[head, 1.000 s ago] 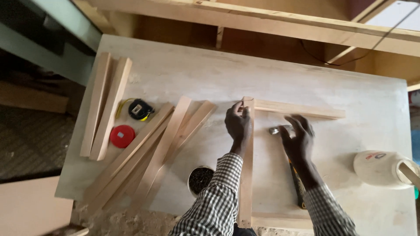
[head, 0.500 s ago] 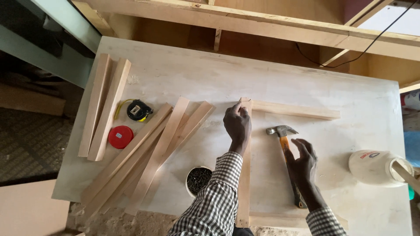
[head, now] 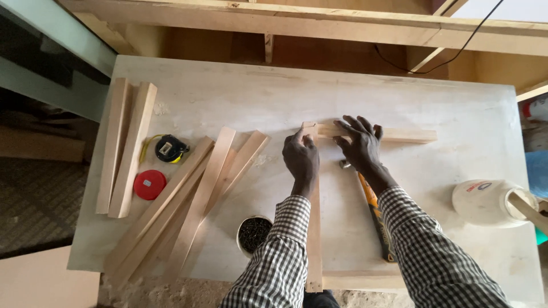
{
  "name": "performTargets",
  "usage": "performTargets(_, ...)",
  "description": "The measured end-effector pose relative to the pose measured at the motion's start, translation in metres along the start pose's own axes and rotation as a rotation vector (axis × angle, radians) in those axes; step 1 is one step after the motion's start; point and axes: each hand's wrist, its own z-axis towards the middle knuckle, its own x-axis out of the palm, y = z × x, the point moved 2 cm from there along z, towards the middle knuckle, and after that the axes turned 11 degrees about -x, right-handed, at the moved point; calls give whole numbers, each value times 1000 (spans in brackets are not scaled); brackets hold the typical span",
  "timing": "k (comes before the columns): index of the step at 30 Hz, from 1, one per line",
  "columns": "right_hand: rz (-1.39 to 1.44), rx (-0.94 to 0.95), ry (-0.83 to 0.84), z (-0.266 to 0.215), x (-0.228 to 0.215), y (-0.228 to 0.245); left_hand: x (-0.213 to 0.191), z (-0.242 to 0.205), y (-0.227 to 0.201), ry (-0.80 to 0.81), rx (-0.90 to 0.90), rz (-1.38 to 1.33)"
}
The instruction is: The person applies glue to wooden pieces using a brush, then assembles them into a frame on a table. They use a hammer to drive nails into the joints, securing the pieces together.
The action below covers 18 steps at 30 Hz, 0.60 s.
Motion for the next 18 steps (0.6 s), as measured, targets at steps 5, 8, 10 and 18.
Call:
performTargets(5,17,70,30,1,0,-2,1,1,-3,90,-53,92)
performTargets(8,18,89,40,1,-2,0,2,2,0,120,-85,95)
performTargets(10,45,100,41,5,-4,3,-1,7,-5,129,-92,106)
performTargets(18,92,139,15,1,-3,4,2,12,-3,179,-122,197)
